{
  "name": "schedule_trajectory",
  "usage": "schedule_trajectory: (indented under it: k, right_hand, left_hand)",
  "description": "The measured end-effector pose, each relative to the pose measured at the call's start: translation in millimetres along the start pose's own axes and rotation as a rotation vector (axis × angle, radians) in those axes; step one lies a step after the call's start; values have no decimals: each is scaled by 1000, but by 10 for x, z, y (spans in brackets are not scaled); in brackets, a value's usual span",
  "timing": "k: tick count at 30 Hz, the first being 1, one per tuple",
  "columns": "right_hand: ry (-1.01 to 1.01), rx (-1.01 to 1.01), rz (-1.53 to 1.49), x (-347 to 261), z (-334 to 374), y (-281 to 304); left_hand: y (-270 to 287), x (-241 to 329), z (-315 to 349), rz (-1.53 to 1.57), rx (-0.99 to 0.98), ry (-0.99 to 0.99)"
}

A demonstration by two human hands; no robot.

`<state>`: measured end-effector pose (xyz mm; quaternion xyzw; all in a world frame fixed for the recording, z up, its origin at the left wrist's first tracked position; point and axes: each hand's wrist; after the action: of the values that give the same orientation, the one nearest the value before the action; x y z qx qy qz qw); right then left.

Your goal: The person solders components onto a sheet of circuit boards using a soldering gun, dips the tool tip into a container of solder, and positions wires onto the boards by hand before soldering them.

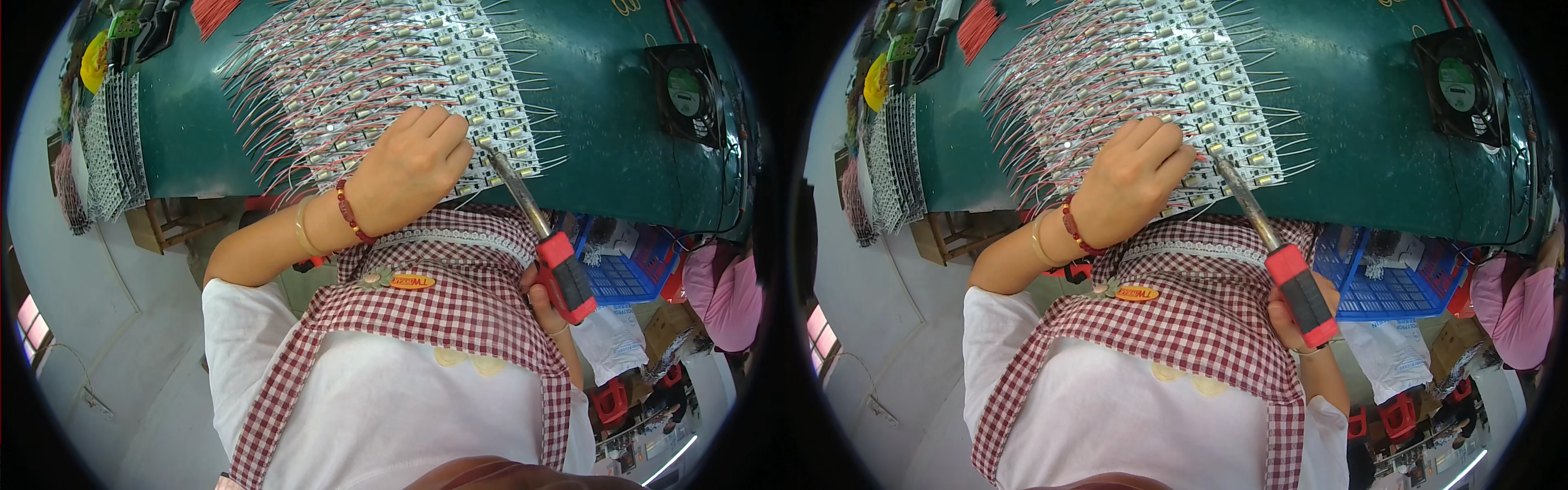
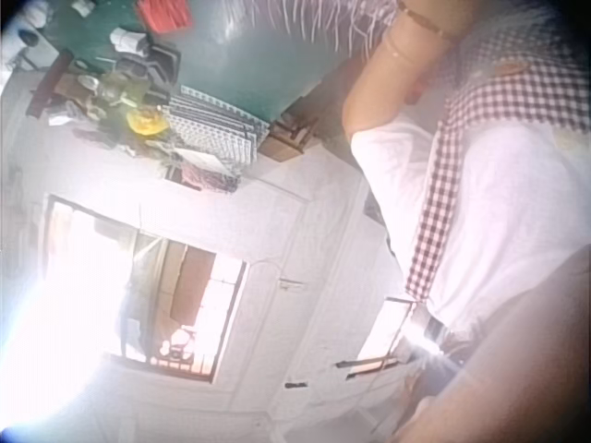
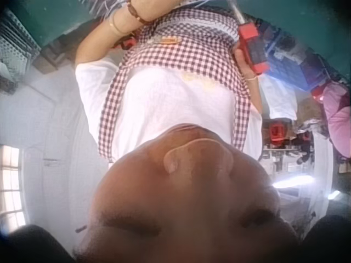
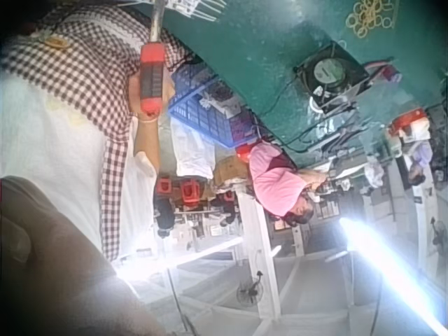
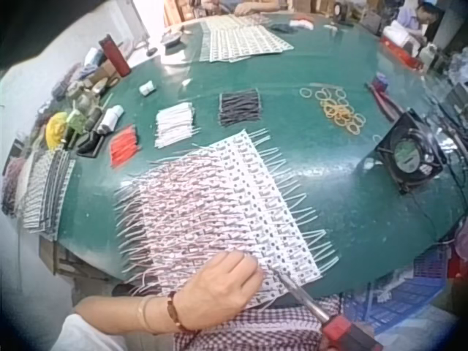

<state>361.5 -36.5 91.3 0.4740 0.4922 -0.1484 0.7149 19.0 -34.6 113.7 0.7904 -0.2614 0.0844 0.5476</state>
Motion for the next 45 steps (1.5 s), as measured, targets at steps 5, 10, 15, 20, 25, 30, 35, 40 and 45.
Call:
schedule_trajectory:
  k: [5, 10, 15, 20, 25, 30, 35, 40, 45]
  right_hand:
    - [24, -39, 190, -72, -81, 18]
    - [-35, -71, -57, -181, -109, 79]
    - [-61, -23, -180, -211, -130, 82]
    - [-64, -53, -143, -165, -93, 98]
    - [-100, -29, -103, -231, -100, 134]
    - [-73, -38, -109, -185, -12, 207]
    - [-56, -51, -142, -185, 30, 202]
    - [-97, -41, -157, -159, 42, 146]
    - [-101, -36, -177, -229, -19, 120]
  left_hand:
    - [-2, -12, -11, 5, 12, -8]
    - [4, -13, -14, -5, -10, -4]
    - [-11, -15, -8, -27, -16, -12]
    - [18, 3, -25, -87, -33, -5]
    - [6, 24, 1, -61, 92, -9]
    - [-11, 96, 103, 27, 100, -20]
    - [-53, 117, 150, 78, 79, 64]
    - [-36, 92, 112, 67, 26, 54]
    - [-49, 80, 121, 95, 49, 32]
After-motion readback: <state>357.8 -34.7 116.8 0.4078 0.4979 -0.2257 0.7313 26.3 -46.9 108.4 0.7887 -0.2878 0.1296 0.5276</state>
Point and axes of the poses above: each hand's wrist, its own z-axis away from the middle knuckle, its own y-axis out of the back of the hand, x = y × z, and after that the axes turned 3 degrees about x, right-handed
